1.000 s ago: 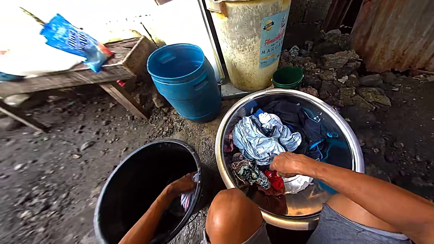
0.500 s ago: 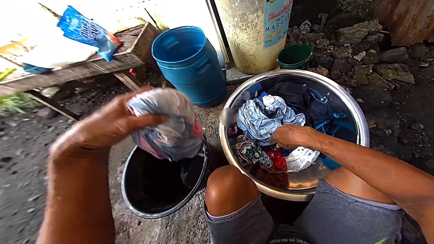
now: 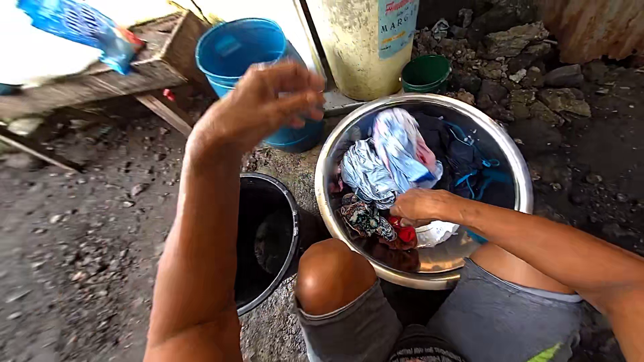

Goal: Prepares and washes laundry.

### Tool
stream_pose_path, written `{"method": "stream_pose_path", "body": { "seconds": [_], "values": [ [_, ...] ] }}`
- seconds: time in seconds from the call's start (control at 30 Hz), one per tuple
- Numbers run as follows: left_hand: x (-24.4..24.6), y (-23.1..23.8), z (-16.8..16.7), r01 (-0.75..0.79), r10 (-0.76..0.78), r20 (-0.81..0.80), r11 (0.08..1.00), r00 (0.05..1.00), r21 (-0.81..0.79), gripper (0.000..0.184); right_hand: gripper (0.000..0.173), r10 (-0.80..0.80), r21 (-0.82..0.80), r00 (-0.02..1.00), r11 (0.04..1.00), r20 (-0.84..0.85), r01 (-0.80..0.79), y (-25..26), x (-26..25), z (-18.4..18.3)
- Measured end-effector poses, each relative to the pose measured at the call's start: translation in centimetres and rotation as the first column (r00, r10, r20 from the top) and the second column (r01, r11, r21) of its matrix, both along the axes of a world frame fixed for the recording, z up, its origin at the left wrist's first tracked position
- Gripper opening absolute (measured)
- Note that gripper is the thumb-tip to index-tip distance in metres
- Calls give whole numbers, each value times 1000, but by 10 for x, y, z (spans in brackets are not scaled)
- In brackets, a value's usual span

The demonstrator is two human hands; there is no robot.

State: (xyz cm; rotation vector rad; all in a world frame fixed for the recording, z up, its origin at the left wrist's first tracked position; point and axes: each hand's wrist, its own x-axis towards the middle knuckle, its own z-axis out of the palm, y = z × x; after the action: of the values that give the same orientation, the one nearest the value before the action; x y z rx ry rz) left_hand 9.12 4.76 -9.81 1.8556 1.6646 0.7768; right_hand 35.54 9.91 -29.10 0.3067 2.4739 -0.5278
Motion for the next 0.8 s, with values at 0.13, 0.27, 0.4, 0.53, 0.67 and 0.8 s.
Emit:
{"method": "stream_pose_path", "body": {
  "seconds": [0.13,0.27,0.4,0.53,0.67,0.8],
  "values": [
    [-87,-107,-43,-341,312,-290,938,905,-55,28,35,-37,28,998,999,50,36,18,4,-10],
    [-163,-257,-110,-891,743,-551,454,380,-4,45,36,74,-97,996,993,43,-70,28,-12,-15],
    [-171,-316,-165,-926,859,-371,264,354,-271,49,34,147,-257,987,954,-58,-157,23,-53,-9],
    [-169,-302,-202,-983,972,-162,152,168,-107,32,49,-9,-417,983,906,-181,-69,6,-117,-4],
    [-147,-247,-169,-959,944,-186,283,273,33,26,53,-465,-445,838,838,-285,314,-8,-161,-28],
    [-138,-186,-119,-914,893,-264,398,365,80,22,37,-371,-103,881,928,-292,357,2,-154,-42]
  ]
}}
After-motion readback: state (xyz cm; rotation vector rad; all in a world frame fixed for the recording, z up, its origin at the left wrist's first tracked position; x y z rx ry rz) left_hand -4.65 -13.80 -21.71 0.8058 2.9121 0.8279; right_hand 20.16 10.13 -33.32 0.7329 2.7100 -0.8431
